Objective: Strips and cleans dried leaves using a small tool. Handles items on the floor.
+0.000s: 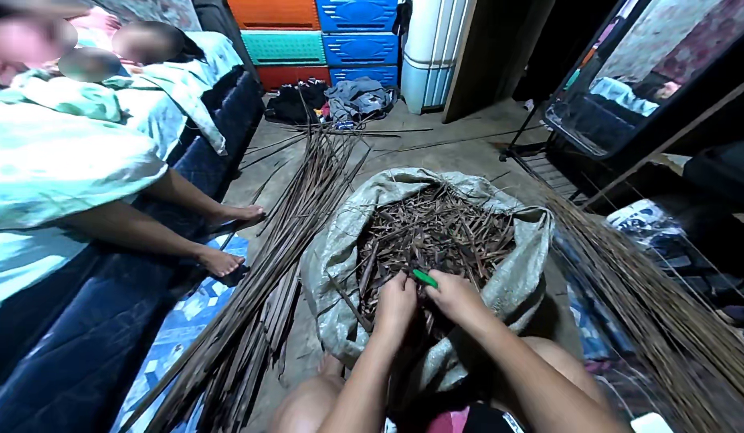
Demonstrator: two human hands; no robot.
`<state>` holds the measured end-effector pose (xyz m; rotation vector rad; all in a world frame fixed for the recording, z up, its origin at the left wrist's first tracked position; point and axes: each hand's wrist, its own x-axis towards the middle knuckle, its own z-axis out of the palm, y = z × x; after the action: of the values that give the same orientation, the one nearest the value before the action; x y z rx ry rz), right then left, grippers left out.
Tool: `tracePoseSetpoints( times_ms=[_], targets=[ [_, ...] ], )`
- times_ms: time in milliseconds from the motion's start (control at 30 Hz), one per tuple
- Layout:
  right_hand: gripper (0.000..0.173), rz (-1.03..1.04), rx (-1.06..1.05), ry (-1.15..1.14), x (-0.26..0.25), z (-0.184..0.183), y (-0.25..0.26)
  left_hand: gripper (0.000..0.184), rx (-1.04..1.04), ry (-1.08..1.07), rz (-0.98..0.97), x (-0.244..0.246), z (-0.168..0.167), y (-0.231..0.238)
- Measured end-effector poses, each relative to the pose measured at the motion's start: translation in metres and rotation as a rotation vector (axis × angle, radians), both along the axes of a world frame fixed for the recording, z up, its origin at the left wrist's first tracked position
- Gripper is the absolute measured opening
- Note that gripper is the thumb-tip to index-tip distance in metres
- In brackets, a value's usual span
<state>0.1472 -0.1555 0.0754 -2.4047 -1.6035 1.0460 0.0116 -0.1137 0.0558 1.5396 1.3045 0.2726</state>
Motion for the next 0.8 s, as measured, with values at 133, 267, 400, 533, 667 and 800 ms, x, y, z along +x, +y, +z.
tracePoseSetpoints(
  times_ms=[133,267,400,533,667,800],
  targets=[
    [0.034,0.054,-0.069,-0.156,-0.019,0.005,-0.005,0.033,0.122,0.176,-0.040,0.000,0.003,-0.003],
    [0.033,-0.060,-0.055,-0.222,-0.005,-0.005,0.012,0.042,0.167,0.172,-0.134,0.006,0.001,-0.008],
    [0.035,-0.197,-0.010,-0.239,0.021,-0.012,0.026,0.045,0.162,0.135,-0.154,0.007,0.002,-0.012],
    [0.034,-0.105,-0.004,-0.088,0.006,0.005,0.007,0.043,0.133,0.109,-0.104,0.001,0.005,-0.002],
    [0.032,-0.010,-0.073,-0.061,-0.007,0.006,-0.004,0.035,0.120,0.133,-0.068,0.001,0.009,-0.003],
    [0.032,-0.103,-0.043,-0.220,0.005,-0.003,0.011,0.041,0.131,0.099,-0.124,0.003,0.008,-0.011]
  ],
)
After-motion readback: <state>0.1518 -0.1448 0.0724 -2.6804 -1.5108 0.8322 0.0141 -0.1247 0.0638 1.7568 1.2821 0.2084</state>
